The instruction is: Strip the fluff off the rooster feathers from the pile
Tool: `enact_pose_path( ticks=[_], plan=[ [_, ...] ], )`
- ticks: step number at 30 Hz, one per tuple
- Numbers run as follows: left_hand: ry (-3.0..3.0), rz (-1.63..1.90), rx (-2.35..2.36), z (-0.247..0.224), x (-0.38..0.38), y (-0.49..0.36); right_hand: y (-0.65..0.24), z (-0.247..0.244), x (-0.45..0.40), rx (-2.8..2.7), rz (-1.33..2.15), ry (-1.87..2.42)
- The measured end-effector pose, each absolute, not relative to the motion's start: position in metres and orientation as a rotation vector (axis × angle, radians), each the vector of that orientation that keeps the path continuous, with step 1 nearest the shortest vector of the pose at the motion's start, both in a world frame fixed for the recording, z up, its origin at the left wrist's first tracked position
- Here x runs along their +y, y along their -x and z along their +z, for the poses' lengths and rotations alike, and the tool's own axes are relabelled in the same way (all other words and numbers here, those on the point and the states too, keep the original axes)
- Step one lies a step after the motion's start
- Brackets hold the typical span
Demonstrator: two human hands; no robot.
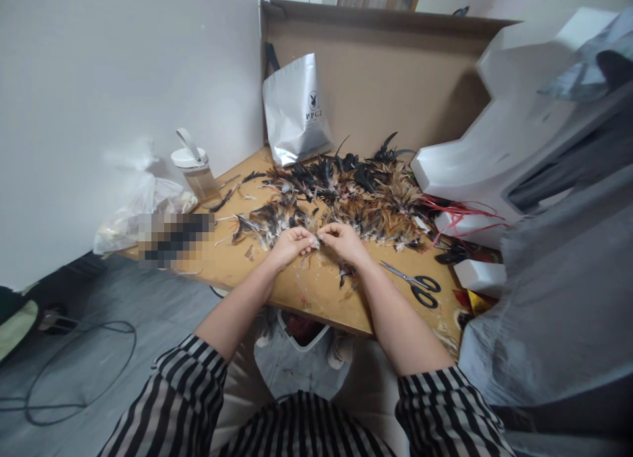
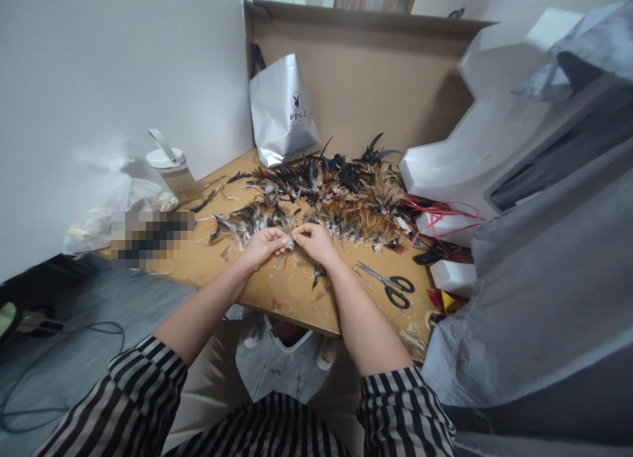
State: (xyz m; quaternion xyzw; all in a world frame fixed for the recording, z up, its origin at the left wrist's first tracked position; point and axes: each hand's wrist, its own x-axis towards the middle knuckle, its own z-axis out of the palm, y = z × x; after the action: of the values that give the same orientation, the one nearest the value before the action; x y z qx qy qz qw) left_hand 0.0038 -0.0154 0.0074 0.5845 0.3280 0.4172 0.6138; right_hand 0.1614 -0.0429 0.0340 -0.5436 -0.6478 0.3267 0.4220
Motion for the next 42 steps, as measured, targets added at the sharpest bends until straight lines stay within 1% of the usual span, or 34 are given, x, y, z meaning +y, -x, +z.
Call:
enact_pose_path(
  ticks=[4, 12, 21, 25, 31, 33, 38, 42],
  plan=[
    [-1.374, 0.971, 0.742, 0.0078, -0.0157, -0.0043, -0.1618, 0.0345, -0.0448, -1.734, 0.870, 1.308],
    [-1.413, 0.953, 0.751, 0.0091, -0.0174, -0.0038, -0.1640, 0.0321, -0.0443, -1.798, 0.754, 1.422],
    [-1.404, 0.943, 0.738, 0.0076, -0.0160, -0.0033, -0.1618, 0.0336, -0.0451, -1.797, 0.856, 1.302],
    [-1.430, 0.941, 0.763, 0.0083, -0.0172, -0.0037, -0.1642, 0.0318, -0.0445, -1.904, 0.756, 1.345],
    [-1.435, 0.934, 0.770, 0.0095, -0.0173, -0.0027, -0.1642, 0.0312, -0.0445, -1.893, 0.663, 1.407],
    [-1.430, 0.925, 0.767, 0.0091, -0.0168, -0.0022, -0.1633, 0.0311, -0.0444, -1.850, 0.685, 1.391],
    [-1.405, 0.912, 0.759, 0.0085, -0.0168, -0.0017, -0.1629, 0.0310, -0.0439, -1.736, 0.903, 1.350],
    [-1.405, 0.899, 0.745, 0.0074, -0.0169, -0.0018, -0.1642, 0.0307, -0.0439, -1.794, 0.805, 1.384]
  ],
)
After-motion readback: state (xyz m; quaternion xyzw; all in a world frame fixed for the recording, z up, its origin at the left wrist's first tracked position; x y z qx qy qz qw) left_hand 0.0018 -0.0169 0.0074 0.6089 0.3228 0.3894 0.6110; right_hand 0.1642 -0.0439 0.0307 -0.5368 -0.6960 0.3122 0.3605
